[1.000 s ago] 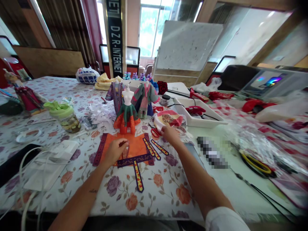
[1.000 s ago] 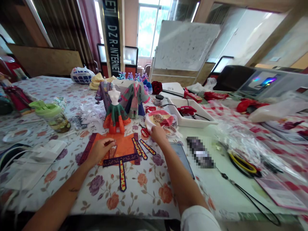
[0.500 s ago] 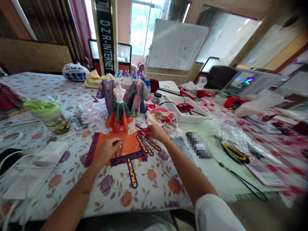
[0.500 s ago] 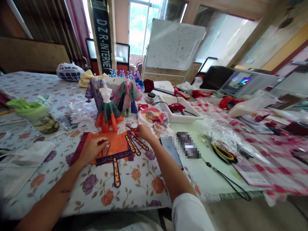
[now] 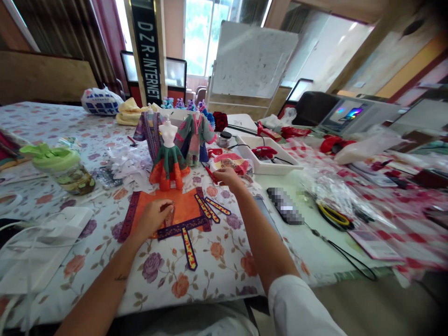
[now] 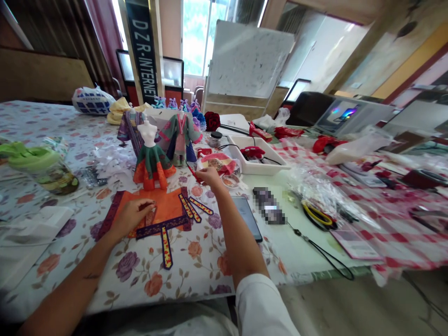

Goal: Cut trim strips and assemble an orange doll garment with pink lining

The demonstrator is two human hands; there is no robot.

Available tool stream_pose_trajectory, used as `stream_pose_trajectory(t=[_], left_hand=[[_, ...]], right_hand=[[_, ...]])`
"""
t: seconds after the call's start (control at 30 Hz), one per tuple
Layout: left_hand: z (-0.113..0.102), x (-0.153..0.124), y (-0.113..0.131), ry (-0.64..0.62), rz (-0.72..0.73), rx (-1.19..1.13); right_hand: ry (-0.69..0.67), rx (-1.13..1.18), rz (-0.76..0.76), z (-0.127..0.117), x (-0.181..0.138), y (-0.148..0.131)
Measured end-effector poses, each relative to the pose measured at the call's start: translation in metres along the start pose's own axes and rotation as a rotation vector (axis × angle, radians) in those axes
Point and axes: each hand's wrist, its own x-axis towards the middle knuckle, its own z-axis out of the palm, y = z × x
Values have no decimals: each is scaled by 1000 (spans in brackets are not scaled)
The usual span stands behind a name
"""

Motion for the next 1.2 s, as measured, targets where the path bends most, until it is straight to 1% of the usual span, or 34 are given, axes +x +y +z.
stream_pose_trajectory(t=[0.07,0.13,0.27,0.4,0.57,0.63,0.7,0.83,0.9,0.97,1.07,1.2], left_hand=[[0,-1,0,-10,23,11],[1,-1,0,-27,55,24],[3,0,-6,-114,157,54],[5,2,-16,-163,195,80],[-1,5,-24,-201,196,82],[-6,7,-26,-216,190,87],[-9,8,-28,-241,184,98],[-8,7,-31,-272,190,140],[-5,6,-32,-262,206,152],[0,5,-33,-245,230,156],[7,4,-33,-209,260,153],[6,5,-30,-201,283,128]], right_hand=[[3,36,-27,7,-5,-3],[15,34,-38,19,-8,-8],[77,-77,0,39,-6,-11],[135,-222,20,45,0,-5],[135,-304,-12,42,-4,-2],[143,-313,-14,34,-10,0],[149,-310,-9,18,-19,6],[152,-281,8,-36,-46,36],[215,-269,46,-64,-61,55],[290,-265,96,-86,-73,71],[350,-261,126,-101,-81,84],[329,-261,114,-99,-76,84]])
